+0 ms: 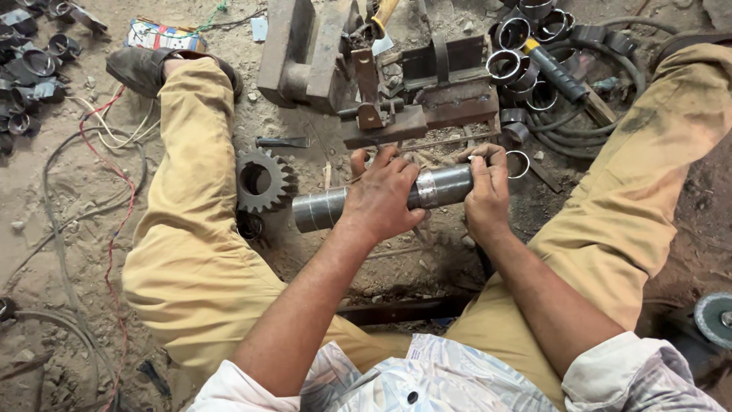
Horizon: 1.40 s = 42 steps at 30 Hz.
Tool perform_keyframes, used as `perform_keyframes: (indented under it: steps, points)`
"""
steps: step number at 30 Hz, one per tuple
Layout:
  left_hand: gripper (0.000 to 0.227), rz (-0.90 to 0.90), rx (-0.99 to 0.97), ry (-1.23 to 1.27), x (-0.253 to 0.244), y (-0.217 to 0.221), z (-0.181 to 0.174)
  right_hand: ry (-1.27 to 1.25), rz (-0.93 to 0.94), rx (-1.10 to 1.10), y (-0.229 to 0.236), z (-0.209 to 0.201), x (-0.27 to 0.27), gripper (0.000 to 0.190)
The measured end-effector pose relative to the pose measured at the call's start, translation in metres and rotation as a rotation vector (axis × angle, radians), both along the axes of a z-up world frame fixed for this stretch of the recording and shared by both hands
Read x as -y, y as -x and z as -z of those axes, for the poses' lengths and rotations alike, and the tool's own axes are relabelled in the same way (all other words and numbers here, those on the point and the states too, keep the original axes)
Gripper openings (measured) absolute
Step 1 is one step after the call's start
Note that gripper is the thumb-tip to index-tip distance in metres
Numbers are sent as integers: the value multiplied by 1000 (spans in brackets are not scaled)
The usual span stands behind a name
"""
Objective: The person marks a cylindrical metal pipe with a white marker, drawing multiple circumferential lines along its length. The person rotates the pipe repeatedly to apply the lines evenly around the circumference.
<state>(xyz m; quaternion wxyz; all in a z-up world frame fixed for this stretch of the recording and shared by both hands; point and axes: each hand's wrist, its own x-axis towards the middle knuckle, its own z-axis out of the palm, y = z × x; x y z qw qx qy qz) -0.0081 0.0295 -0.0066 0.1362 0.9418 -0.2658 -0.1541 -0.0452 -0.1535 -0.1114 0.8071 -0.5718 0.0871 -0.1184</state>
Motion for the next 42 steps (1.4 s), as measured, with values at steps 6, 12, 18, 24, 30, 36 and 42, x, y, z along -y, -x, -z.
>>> perform_keyframes:
  steps: [6,12,18,24,30,36,42]
  points:
    - [73,-1,51,75,2,2,-3,-21,-7,-22,0,-1,1,10]
    - [71,-20,6,-22,3,2,-5,20,-3,-9,0,-4,1,9]
    - [88,-29,75,10,3,3,1,36,-25,-78,2,-13,1,10]
    - [80,-30,80,14,0,3,4,64,-23,-73,1,-14,1,10]
    - [79,-27,52,-6,-1,3,5,61,-11,-35,1,-8,2,10]
    - [83,-27,55,10,-2,2,8,72,2,-20,1,-2,3,10]
    - [78,-15,96,14,-4,3,10,62,-8,17,3,-3,6,9]
